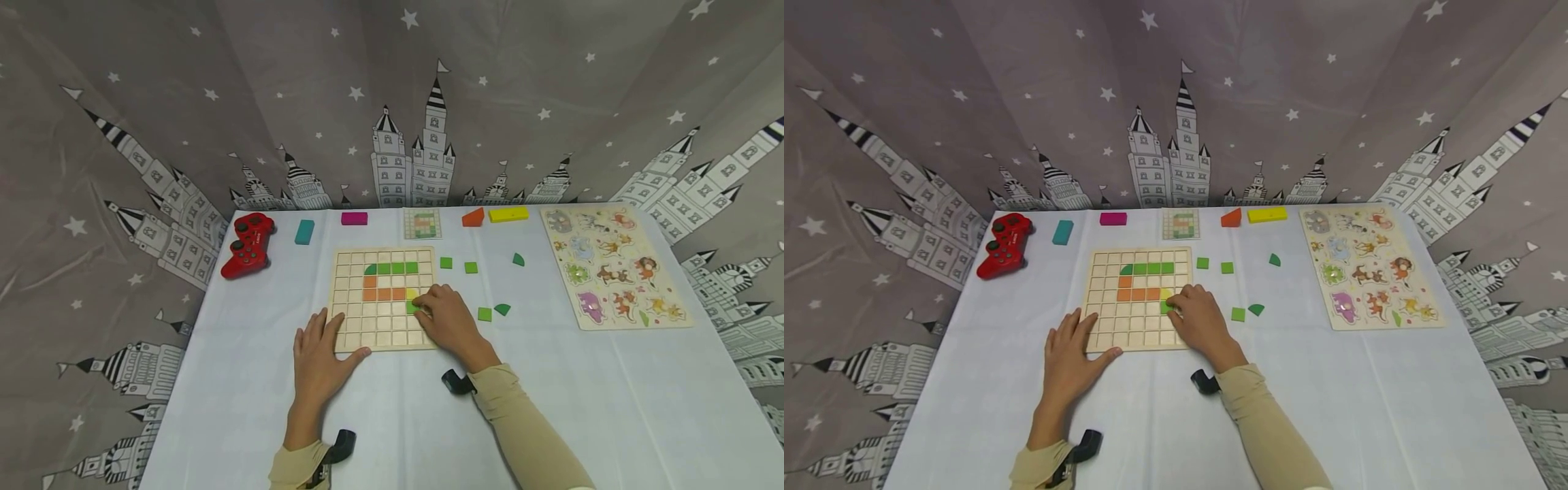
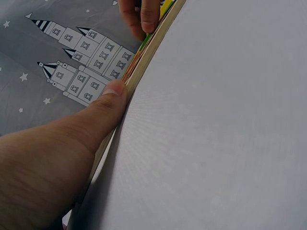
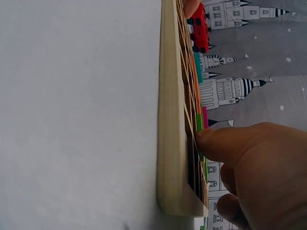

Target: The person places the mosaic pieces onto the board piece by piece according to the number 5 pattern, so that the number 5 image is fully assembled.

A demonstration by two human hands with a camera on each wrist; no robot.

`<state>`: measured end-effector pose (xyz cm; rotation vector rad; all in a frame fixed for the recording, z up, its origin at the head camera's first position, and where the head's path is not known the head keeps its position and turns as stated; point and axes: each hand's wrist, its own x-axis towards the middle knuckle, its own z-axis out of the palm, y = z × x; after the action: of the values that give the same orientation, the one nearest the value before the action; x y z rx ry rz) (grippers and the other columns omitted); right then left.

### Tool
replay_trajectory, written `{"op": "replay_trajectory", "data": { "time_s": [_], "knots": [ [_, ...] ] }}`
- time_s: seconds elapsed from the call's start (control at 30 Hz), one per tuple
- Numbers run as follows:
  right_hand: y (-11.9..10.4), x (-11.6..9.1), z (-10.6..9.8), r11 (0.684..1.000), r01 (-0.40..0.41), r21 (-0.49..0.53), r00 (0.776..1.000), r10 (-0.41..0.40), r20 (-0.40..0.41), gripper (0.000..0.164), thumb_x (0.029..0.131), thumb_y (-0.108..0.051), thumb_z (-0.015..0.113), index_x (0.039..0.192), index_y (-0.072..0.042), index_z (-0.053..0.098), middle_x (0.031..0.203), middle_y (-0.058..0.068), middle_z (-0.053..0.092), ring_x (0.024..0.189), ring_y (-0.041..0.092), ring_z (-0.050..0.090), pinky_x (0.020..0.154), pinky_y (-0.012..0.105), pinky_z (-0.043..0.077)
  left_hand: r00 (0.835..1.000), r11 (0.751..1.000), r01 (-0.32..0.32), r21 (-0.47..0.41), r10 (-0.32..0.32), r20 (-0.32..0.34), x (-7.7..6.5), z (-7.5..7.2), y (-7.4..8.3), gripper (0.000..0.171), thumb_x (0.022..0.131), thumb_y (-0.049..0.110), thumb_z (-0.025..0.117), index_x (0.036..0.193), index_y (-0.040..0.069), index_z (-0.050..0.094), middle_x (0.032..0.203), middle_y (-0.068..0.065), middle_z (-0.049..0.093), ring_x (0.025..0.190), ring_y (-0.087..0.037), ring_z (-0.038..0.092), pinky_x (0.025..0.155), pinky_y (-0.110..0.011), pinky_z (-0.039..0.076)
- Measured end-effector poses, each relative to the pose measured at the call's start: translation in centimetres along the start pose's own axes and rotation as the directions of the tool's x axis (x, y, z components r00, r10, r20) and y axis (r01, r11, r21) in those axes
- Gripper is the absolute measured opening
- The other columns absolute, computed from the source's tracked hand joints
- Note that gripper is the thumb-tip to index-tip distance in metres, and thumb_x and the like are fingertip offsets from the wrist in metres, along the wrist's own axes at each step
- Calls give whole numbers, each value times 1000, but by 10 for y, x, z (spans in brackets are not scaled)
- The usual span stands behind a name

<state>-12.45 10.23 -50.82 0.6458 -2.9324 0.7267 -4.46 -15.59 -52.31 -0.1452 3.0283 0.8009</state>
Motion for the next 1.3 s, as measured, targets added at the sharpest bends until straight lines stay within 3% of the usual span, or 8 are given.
{"op": "replay_trajectory", "data": {
  "time_s": [0.63, 0.97, 1.17, 1.3],
  "knots": [
    [11, -4, -2, 999, -44, -23, 999, 44, -17, 19, 94, -30, 75, 108, -21, 82, 86, -3, 65, 75, 15, 48, 67, 28, 40, 1000, 1000, 6, 9, -6, 2, 1, -1, 0, 92, 80, 60, 78, 154, 18, 44, 168, -18, 26, 158, -39, 14, 127, -62, 3],
    [44, -31, -22, 982, -187, -8, 982, 187, -42, 35, 93, -33, 75, 124, -16, 74, 99, 4, 64, 84, 19, 50, 71, 31, 41, 1000, 1000, -3, 2, 3, -21, -3, 0, -3, 90, 79, 59, 78, 152, 15, 47, 165, -20, 29, 156, -42, 19, 125, -65, 6],
    [50, -33, -25, 984, -178, -16, 984, 178, -3, 45, 92, -32, 76, 134, -18, 68, 107, 7, 64, 90, 22, 49, 75, 32, 41, 1000, 1000, -17, 8, 17, -21, -1, -2, -1, 90, 80, 60, 77, 152, 15, 46, 166, -20, 29, 156, -42, 18, 125, -65, 6],
    [51, -32, -24, 983, -181, -42, 983, 182, 21, 42, 94, -30, 74, 133, -17, 69, 108, 7, 64, 93, 23, 50, 78, 34, 43, 1000, 1000, -9, 9, 10, -11, 0, 0, -1, 90, 80, 61, 77, 152, 16, 46, 166, -19, 29, 157, -41, 18, 126, -64, 6]
  ]
}}
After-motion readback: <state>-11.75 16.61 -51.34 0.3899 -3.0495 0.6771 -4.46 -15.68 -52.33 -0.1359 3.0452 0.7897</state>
